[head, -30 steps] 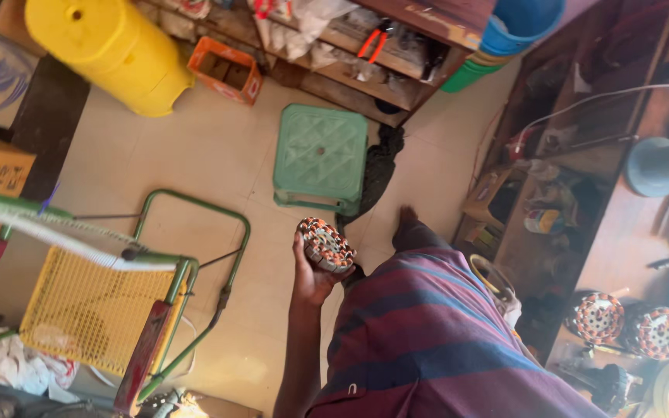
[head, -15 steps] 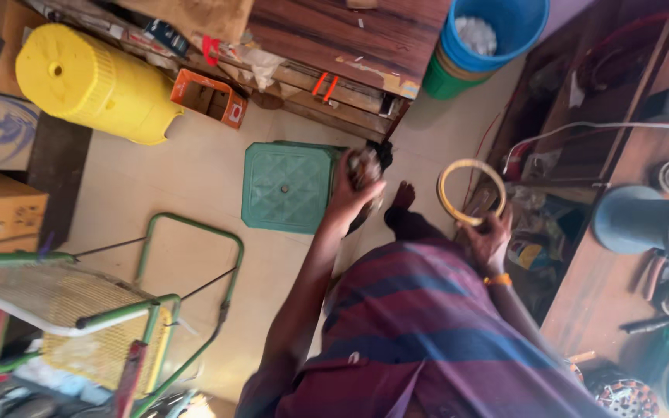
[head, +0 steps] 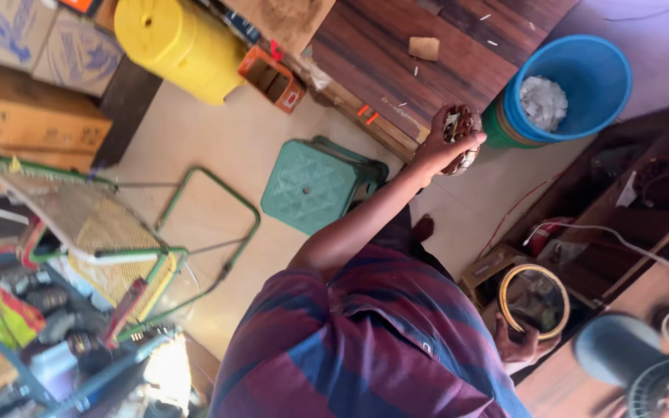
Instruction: The person handles wound electric motor stators and a brass ring at a cluttered workbench. They pick up stator windings one at a time, fit the brass ring around a stator, arrange the stators on the bench, and hold up a stator to view it.
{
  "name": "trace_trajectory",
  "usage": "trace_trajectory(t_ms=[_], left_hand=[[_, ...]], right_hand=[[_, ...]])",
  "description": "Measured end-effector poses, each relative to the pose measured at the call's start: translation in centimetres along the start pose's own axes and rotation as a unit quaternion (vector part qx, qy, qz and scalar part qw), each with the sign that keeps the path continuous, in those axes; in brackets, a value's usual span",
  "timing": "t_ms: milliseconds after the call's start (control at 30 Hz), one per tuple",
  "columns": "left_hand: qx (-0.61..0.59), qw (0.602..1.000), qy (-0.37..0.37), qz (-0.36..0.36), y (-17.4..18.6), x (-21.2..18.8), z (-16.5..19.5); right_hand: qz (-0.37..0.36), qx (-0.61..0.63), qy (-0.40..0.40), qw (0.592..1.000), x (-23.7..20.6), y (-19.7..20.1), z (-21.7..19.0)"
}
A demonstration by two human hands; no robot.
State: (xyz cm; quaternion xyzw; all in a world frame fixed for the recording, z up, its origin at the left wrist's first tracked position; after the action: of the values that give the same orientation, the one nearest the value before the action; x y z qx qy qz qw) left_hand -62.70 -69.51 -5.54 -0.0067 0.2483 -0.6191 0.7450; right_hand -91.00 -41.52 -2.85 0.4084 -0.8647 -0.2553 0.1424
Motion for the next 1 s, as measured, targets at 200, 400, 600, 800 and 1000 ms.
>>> trace_trajectory(t_ms=[200,400,600,800,1000], left_hand=[[-0.001,0.999,-0.039,0.036,1.5,-1.2,0.4],[0.125,0.989,-0.082,0.019,5.4,-1.1,2.2],[0.413,0.91,-0.038,-0.023,9.5,1.2,4.6],[0.566,0.81,-0.142,-0.061,11.3,5.5,5.4],[0.606,0.763,-0.177,-0.139,13.5,12.0,6.0]], right_hand=[[0.005,-0.025,0.02,0.999,3.5,-1.8,-0.2],[0.031,-0.077,0.02,0.996,6.0,-2.6,-1.7],[0.057,-0.067,0.118,0.989,6.3,-5.8,-4.1],[0.066,-0.069,0.07,0.993,4.0,-10.0,-7.1],[0.102,-0.093,0.016,0.99,0.0,-17.1,-11.2]])
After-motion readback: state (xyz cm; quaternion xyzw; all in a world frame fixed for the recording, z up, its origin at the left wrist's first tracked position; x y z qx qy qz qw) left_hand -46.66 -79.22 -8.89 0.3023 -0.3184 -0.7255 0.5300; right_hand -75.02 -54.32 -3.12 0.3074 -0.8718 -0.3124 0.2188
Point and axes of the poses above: each hand's wrist, its own x-axis towards the middle knuckle, its own y-axis out of the back of the hand, z = x × y, the point moved 2 cm from there along x, towards the middle knuckle, and after that the axes turned 11 degrees about -x, right-handed, at the moved point
